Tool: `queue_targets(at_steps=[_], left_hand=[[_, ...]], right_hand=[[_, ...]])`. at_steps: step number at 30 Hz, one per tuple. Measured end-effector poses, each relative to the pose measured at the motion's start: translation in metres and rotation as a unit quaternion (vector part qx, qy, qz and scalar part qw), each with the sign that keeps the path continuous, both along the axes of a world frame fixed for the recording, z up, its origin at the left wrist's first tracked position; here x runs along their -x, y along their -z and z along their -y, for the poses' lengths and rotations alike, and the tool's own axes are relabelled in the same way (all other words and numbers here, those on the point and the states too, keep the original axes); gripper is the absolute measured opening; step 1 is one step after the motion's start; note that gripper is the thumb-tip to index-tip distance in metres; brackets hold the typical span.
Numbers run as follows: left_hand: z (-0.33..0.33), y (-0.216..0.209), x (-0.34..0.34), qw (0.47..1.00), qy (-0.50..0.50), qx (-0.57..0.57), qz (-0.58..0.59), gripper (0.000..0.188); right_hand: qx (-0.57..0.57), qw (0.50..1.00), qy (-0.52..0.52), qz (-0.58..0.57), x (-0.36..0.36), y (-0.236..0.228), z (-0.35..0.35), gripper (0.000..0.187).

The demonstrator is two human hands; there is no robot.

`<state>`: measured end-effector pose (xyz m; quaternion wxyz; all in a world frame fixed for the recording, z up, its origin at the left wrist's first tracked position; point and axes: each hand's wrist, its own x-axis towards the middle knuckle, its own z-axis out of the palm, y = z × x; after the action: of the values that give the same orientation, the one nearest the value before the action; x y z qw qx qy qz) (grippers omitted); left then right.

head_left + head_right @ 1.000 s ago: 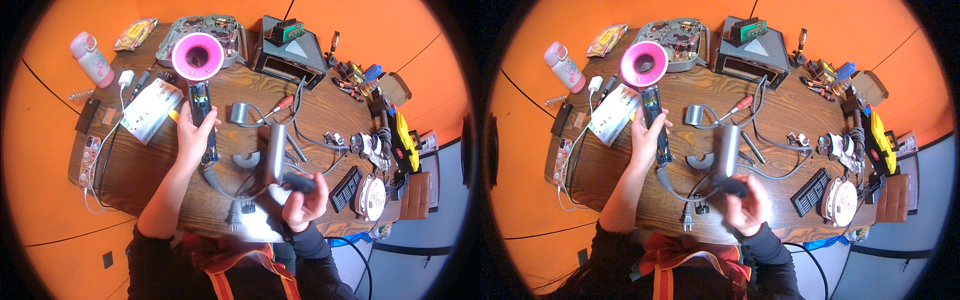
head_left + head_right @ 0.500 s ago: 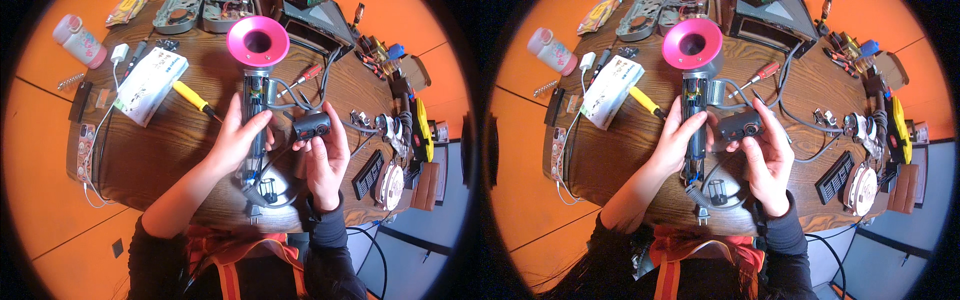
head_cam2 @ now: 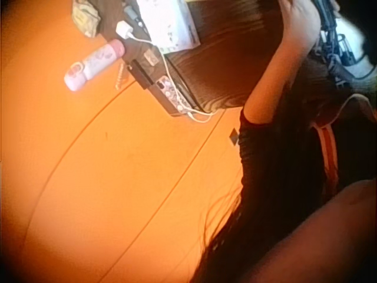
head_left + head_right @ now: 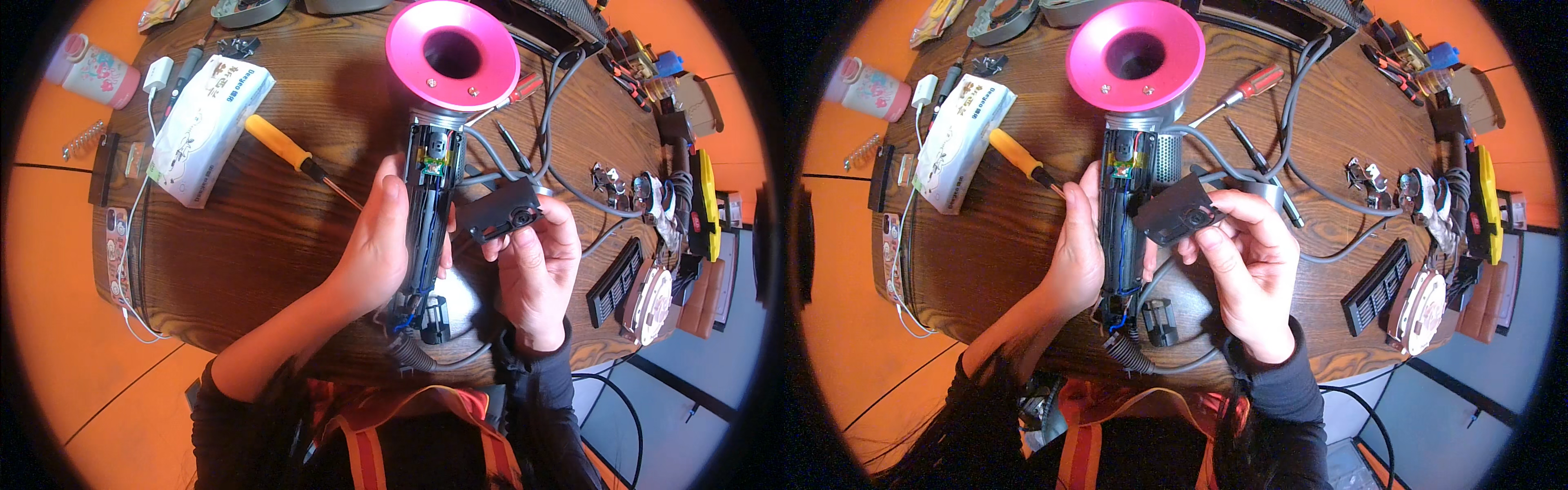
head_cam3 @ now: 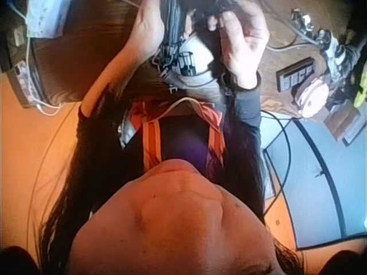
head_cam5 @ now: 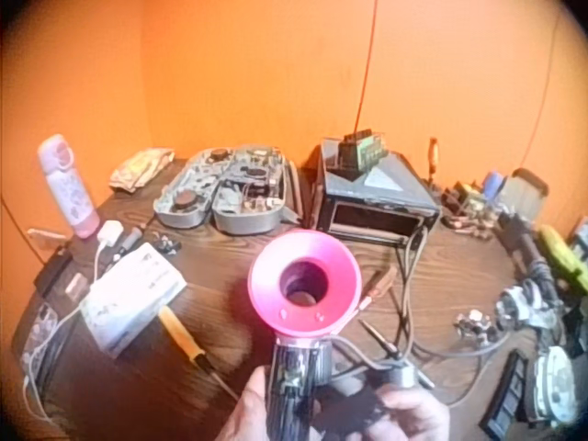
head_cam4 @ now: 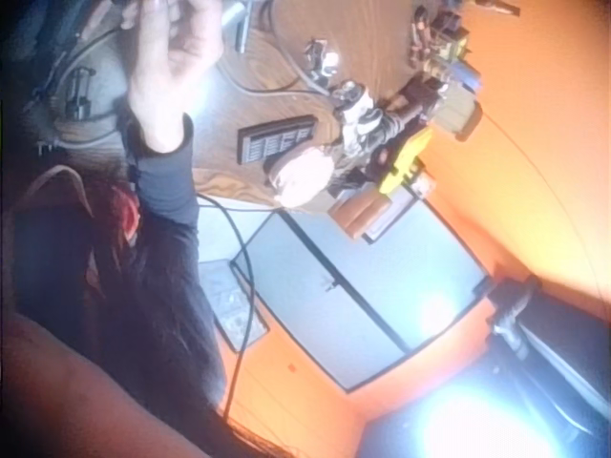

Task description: The person assembles a hairdryer by attaching the handle to the main body, securing the power cord, and fastening the nozzle. They use a screwdriver to tighten screws and ensure all components are properly aligned.

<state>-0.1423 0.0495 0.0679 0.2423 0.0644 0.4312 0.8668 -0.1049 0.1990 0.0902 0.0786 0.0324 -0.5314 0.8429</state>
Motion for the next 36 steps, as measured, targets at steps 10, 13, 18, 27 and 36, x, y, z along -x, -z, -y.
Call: queue_targets(at_steps=[10,13,18,27,36], left_hand=[[-0.003,0.0,-0.002,1.0,-0.019,0.02,0.007,0.051],[-0.004,0.001,0.0,0.999,-0.017,0.028,-0.003,0.05],[-0.005,0.004,-0.002,0.999,-0.02,0.045,-0.021,0.054],[-0.006,0.008,-0.003,0.998,-0.027,0.038,-0.029,0.057],[-0.009,0.011,-0.002,0.996,-0.05,0.024,-0.064,0.055]], right_hand=[[0.012,1.0,-0.024,0.014,0.0,-0.002,-0.001,0.027],[0.034,0.998,-0.033,0.031,-0.001,-0.004,-0.001,0.028],[0.019,0.999,-0.019,0.031,0.001,-0.009,0.001,0.045],[0.027,0.996,-0.014,0.08,-0.001,-0.013,0.008,0.055],[-0.399,0.915,0.029,-0.042,-0.001,-0.014,0.005,0.036]])
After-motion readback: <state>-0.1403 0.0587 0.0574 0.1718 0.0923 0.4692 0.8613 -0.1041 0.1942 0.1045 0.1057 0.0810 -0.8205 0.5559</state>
